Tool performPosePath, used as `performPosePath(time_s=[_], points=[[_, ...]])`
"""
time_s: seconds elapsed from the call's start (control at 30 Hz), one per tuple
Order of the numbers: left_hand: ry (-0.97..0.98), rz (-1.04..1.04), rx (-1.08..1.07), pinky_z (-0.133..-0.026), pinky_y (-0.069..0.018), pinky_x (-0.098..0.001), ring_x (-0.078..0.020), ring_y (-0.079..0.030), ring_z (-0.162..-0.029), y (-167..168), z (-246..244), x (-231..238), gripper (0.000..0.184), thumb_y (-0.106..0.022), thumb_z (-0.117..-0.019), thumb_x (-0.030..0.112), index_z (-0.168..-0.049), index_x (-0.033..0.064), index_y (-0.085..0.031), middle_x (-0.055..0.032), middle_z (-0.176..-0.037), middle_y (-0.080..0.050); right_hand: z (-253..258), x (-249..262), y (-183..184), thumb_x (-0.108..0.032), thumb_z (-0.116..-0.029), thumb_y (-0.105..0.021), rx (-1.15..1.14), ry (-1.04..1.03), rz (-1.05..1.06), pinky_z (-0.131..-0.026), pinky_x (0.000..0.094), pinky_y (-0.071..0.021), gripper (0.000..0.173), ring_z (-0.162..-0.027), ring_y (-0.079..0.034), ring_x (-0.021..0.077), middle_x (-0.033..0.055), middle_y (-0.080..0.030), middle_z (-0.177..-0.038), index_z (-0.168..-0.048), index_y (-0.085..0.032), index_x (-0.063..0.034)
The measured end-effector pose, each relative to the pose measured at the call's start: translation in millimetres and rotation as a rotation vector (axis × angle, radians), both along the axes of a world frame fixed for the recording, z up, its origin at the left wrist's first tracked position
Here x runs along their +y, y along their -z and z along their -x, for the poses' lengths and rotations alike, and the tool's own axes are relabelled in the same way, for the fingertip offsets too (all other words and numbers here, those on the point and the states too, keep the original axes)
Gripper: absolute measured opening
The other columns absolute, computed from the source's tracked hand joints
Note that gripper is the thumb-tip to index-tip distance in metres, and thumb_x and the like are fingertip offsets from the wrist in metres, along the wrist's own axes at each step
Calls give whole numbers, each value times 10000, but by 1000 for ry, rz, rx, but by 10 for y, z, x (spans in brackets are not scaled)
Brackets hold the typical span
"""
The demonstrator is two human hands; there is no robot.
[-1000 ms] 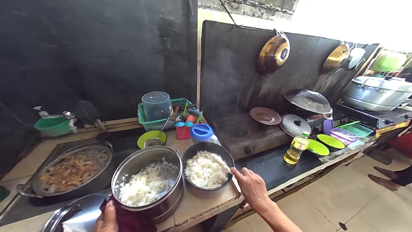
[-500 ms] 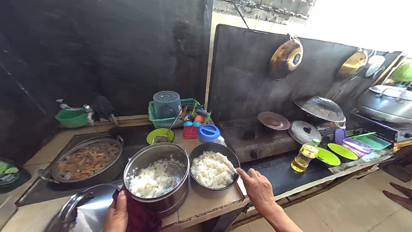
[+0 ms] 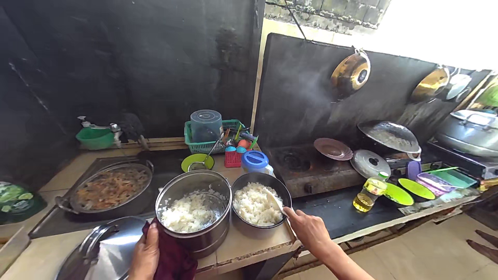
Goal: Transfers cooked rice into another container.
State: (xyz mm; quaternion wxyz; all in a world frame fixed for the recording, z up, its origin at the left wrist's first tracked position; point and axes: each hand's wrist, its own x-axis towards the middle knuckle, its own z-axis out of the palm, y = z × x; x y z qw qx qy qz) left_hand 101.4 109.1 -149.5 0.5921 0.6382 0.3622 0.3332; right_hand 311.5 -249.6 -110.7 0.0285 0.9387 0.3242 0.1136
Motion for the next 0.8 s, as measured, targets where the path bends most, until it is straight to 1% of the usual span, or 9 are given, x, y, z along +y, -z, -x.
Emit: performPosePath(time_s=[0.03,0.1,0.2,0.27,0.4,0.57,0.63,0.7,0.8], points=[[-2,3,-2,-984,-476,-181,21,-616,-1074,1,-6,-1,477,-319,-1122,286,-1277,-75,-590,-109,-1173,-673,-29,-26,55,-163,-975,-586,-119,-53,-89,-472,452,-528,323,-560,-679,308,134,-689,-749,-1259,-726,-226],[-7,3,-7,-969,-490,-185,23,-627,-1052,26,-12,11,479,-327,-1120,304,-1261,-58,-608,-91,-1147,-685,-71,-39,127,-191,-970,-596,-204,-90,-189,-429,426,-507,304,-508,-653,274,109,-666,-697,-1233,-744,-222],[-1,-5,-7,-982,-483,-190,13,-623,-1069,41,-15,19,477,-323,-1123,297,-1275,-61,-600,-107,-1171,-677,-100,-68,217,-217,-1026,-533,-50,-27,-141,-517,478,-544,319,-608,-698,327,144,-698,-771,-1292,-710,-210],[0,-6,-8,-976,-485,-191,12,-623,-1061,41,-25,24,479,-327,-1121,299,-1270,-67,-599,-110,-1164,-675,-134,-67,214,-238,-1040,-511,11,1,-121,-555,492,-552,332,-651,-708,337,152,-707,-805,-1315,-695,-221],[-3,-11,-1,-970,-479,-184,12,-618,-1062,41,-18,28,480,-323,-1121,298,-1265,-67,-600,-106,-1159,-673,-95,-70,251,-260,-1029,-526,-49,-4,-206,-518,475,-545,308,-615,-699,311,126,-703,-781,-1268,-716,-219],[0,-18,0,-950,-484,-169,30,-620,-1036,24,-16,21,476,-324,-1121,300,-1248,-57,-611,-88,-1131,-677,-50,-74,232,-266,-1017,-521,-172,-18,-352,-470,441,-529,339,-571,-674,273,102,-687,-761,-1275,-734,-214],[2,-13,-2,-948,-484,-173,25,-621,-1031,42,-20,30,476,-321,-1124,297,-1247,-59,-612,-94,-1128,-677,-40,-73,325,-245,-1019,-530,-189,-20,-361,-461,431,-524,332,-559,-661,269,100,-674,-754,-1280,-734,-222],[7,-8,-10,-948,-488,-172,26,-622,-1033,45,-19,27,476,-316,-1124,294,-1253,-60,-606,-94,-1130,-676,-23,-79,415,-207,-1015,-554,-150,4,-332,-483,454,-541,326,-578,-682,292,121,-695,-768,-1289,-729,-214],[9,-22,14,-985,-478,-210,-6,-618,-1072,34,-7,41,495,-320,-1117,310,-1268,-69,-600,-121,-1169,-672,-11,-63,391,-226,-1025,-538,-151,8,-328,-482,450,-541,329,-580,-679,286,116,-689,-765,-1297,-723,-220]])
